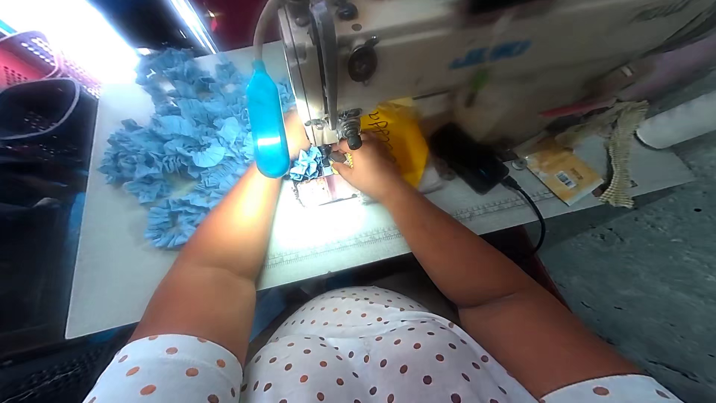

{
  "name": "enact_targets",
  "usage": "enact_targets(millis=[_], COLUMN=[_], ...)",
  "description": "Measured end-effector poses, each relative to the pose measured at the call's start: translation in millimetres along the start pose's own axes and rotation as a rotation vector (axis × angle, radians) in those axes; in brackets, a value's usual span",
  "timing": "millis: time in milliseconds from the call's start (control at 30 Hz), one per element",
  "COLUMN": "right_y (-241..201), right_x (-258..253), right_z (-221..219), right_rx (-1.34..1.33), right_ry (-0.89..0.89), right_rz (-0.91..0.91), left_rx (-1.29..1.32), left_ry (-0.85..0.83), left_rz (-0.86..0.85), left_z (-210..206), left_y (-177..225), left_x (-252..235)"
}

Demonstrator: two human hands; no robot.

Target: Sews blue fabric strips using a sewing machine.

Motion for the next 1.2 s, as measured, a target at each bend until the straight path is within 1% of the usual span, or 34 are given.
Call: enact_targets(millis=[33,100,167,200,267,300,367,400,433,533,600,667,767,867,933,1000,1033,1100,1167,1200], right_y=[3,11,13,11,7,6,7,7,8,8,11,15,11,6,5,5,4,-3,-4,2], right_x=[0,-1,-3,-5,-8,-9,-11,-11,-12,-12,-10,-7,-4,-6,-6,1,8,32,64,80], right_z=[1,6,14,16,16,16,17,17,17,16,15,13,7,2,0,5,12,41,84,103], right_rx=[-0.003,-0.063,-0.099,-0.084,-0.029,-0.017,-0.017,-0.019,-0.020,-0.008,-0.058,-0.129,-0.087,0.031,0.039,-0.011,-0.058,-0.138,-0.203,-0.215], right_ry=[-0.023,-0.083,-0.156,-0.189,-0.226,-0.232,-0.238,-0.244,-0.250,-0.263,-0.224,-0.158,-0.097,-0.114,-0.106,-0.043,0.003,0.101,0.177,0.224], right_rz=[0.026,0.079,0.090,0.079,0.057,0.053,0.067,0.076,0.077,0.058,0.063,0.078,0.049,0.004,0.001,0.047,0.085,0.161,0.232,0.234], left_rx=[0.018,0.029,0.034,-0.011,-0.056,-0.031,0.094,0.158,0.162,-0.102,-0.080,-0.027,-0.051,-0.175,-0.245,-0.242,-0.243,-0.262,-0.233,-0.221], left_ry=[0.069,0.221,0.378,0.411,0.426,0.433,0.428,0.421,0.404,0.282,0.292,0.305,0.292,0.329,0.339,0.340,0.327,0.333,0.407,0.446], left_rz=[-0.059,-0.124,-0.196,-0.218,-0.305,-0.372,-0.432,-0.437,-0.429,-0.318,-0.372,-0.426,-0.367,-0.335,-0.324,-0.282,-0.262,-0.275,-0.312,-0.312], left_z=[-6,-12,-10,-9,-11,-13,-17,-20,-24,-31,-30,-26,-22,-23,-26,-26,-26,-31,-36,-40], left_y=[-10,-28,-45,-53,-61,-59,-51,-44,-38,-30,-34,-48,-70,-62,-48,-38,-37,-42,-52,-56], left_x=[-4,-6,5,14,36,46,62,69,73,74,69,63,60,60,59,58,56,51,44,41])
Point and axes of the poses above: each hand's wrist, its own x-axis away from the middle knuckle, its own z-axis out of the back of the hand, y = z × x, the point moved 2 cm from there along -x, towards the middle knuckle, and after that the axes turned 2 degrees about y, right-handed, at the moved point
